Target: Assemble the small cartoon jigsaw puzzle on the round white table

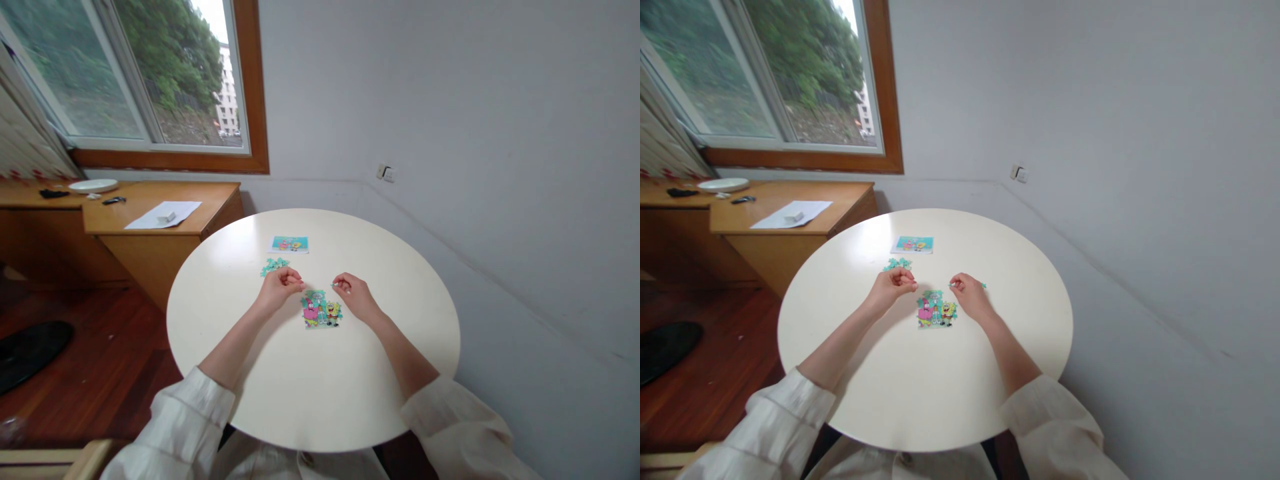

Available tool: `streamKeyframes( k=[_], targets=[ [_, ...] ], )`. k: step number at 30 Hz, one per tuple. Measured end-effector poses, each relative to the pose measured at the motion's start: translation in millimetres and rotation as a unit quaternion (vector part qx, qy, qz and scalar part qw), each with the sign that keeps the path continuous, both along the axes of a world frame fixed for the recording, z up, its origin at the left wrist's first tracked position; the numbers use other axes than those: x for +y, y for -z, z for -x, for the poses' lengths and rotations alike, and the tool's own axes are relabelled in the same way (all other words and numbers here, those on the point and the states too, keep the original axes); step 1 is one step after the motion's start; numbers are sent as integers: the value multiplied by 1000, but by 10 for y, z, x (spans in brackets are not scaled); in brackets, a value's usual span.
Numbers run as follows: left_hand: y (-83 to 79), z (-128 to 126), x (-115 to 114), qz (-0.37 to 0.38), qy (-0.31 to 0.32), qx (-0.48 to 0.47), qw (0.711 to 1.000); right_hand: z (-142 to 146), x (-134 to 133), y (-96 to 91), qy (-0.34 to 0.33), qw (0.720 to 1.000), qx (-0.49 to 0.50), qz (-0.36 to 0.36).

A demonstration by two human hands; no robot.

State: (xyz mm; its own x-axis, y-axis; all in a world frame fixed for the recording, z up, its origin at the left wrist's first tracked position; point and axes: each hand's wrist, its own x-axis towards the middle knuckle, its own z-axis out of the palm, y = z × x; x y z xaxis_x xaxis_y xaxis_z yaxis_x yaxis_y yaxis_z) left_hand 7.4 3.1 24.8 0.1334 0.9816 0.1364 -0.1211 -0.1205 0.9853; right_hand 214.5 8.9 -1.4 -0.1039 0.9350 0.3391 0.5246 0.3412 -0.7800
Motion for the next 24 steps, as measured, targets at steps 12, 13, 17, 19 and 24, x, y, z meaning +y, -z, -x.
streamKeyframes(
  k=[12, 13, 17, 19, 24],
  targets=[
    [25, -13, -5, 9, -52, 27, 998, 16, -12, -5, -7, 1000, 23, -6],
    [36, -11, -1, 5, -52, 41, 998, 29, -17, -11, -13, 999, 38, 5],
    [82, -17, 1, -64, -51, 136, 987, 98, -30, -26, -53, 987, 133, 66],
    [112, -36, -10, -113, -34, 183, 976, 130, -28, -23, -72, 976, 180, 95],
    [195, -88, -47, -199, -15, 230, 952, 171, -30, -13, -99, 960, 229, 123]
  ],
)
